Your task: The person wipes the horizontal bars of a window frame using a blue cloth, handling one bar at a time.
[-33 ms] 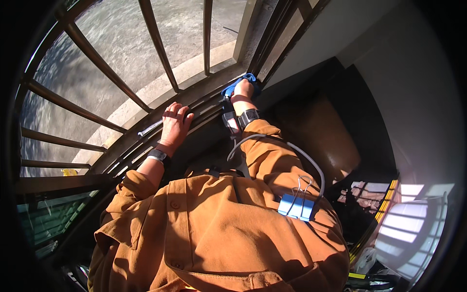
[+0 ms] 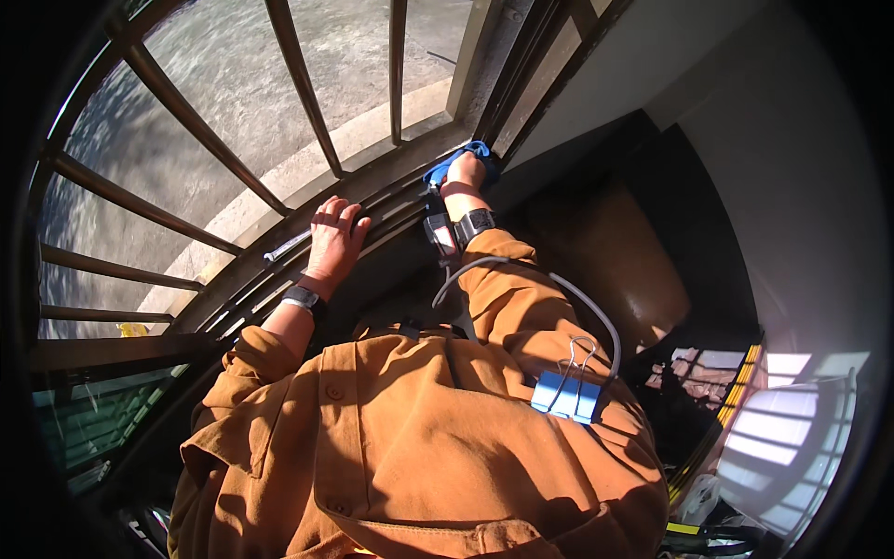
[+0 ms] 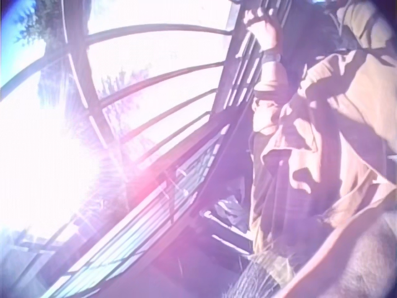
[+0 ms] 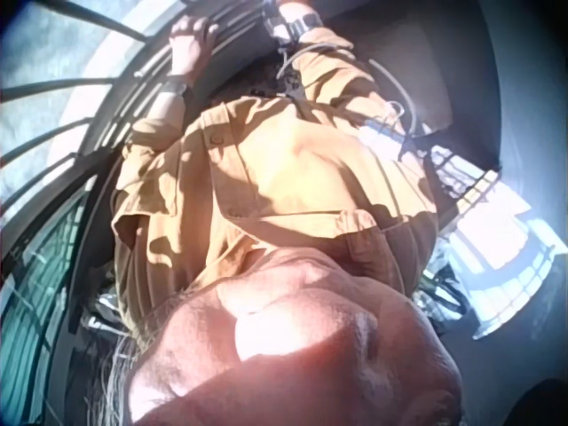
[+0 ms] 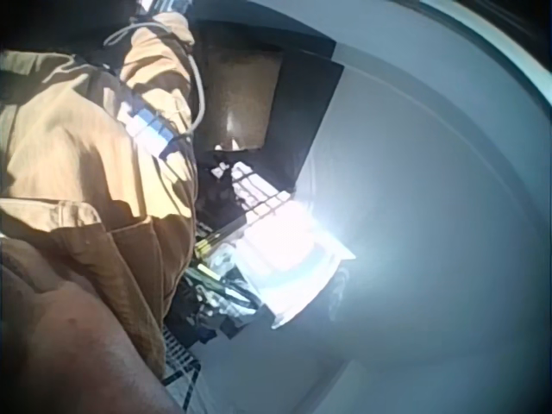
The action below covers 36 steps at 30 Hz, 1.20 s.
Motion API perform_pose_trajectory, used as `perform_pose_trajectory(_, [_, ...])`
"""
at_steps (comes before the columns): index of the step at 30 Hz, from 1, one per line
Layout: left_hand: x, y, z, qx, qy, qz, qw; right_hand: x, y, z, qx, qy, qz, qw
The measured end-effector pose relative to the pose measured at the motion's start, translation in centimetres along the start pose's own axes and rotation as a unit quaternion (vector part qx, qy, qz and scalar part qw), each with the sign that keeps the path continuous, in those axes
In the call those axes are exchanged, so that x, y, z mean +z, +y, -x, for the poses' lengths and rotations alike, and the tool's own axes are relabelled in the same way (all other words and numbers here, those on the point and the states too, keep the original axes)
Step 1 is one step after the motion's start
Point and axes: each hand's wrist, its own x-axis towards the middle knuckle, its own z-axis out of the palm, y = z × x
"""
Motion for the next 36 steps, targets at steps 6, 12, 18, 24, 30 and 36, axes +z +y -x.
perform_pose_trajectory(6, [-0.3,0.3,-0.1,0.001,-0.001,-0.001,1.0,1.7,-0.3,0.0,0.01,0.048,-0.07,0.996])
perform_pose_trajectory(12, [-0.3,0.2,0.1,-0.003,-0.002,0.013,1.0,2.4,-3.4,2.8,0.045,0.053,-0.123,0.99])
perform_pose_trajectory(18, [0.0,-0.2,0.3,0.0,0.007,0.004,1.0,1.7,-8.4,6.4,0.06,0.018,-0.206,0.977])
perform_pose_trajectory(24, [0.4,-0.2,0.1,0.013,0.014,0.013,1.0,-0.2,-10.0,6.1,-0.031,-0.053,-0.153,0.986])
perform_pose_trajectory(30, [0.0,-0.2,0.1,0.009,0.005,0.005,1.0,-2.5,-13.5,9.3,-0.261,-0.092,-0.049,0.96])
perform_pose_trajectory(36, [0.3,-0.6,0.6,0.013,0.027,0.011,1.0,-14.8,-9.4,11.5,-0.223,-0.257,-0.161,0.927])
